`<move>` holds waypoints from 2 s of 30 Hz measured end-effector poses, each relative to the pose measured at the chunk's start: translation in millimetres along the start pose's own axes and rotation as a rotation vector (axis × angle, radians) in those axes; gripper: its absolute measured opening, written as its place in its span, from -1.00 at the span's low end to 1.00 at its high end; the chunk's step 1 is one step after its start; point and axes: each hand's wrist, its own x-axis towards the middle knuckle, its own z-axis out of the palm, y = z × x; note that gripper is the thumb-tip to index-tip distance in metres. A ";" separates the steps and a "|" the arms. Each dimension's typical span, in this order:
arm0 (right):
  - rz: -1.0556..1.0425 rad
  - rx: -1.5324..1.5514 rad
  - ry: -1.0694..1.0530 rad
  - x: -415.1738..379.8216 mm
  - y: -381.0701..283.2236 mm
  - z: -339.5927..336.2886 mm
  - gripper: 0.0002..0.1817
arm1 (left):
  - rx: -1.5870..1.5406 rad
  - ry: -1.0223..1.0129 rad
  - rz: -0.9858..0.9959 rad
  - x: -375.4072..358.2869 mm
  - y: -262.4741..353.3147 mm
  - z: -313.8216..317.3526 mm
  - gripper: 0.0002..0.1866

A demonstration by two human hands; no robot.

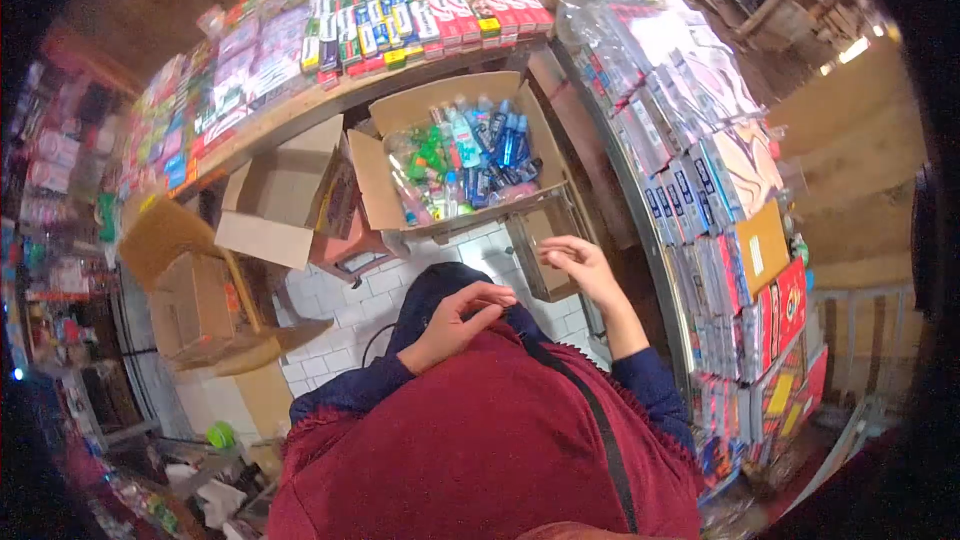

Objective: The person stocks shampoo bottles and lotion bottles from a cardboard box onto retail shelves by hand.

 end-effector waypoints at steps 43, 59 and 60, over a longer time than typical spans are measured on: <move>-0.071 -0.079 -0.367 282.8 -27.7 187.8 -0.69 | 0.534 0.304 -0.272 59.8 4.9 -278.5 -0.47; -0.140 -1.040 0.064 366.8 114.5 118.2 -0.70 | -0.114 0.484 -0.309 17.2 -10.8 -299.5 -0.70; -0.196 -0.967 0.119 359.9 109.3 113.2 -0.71 | -0.098 0.459 -0.304 21.6 -8.4 -300.0 -0.70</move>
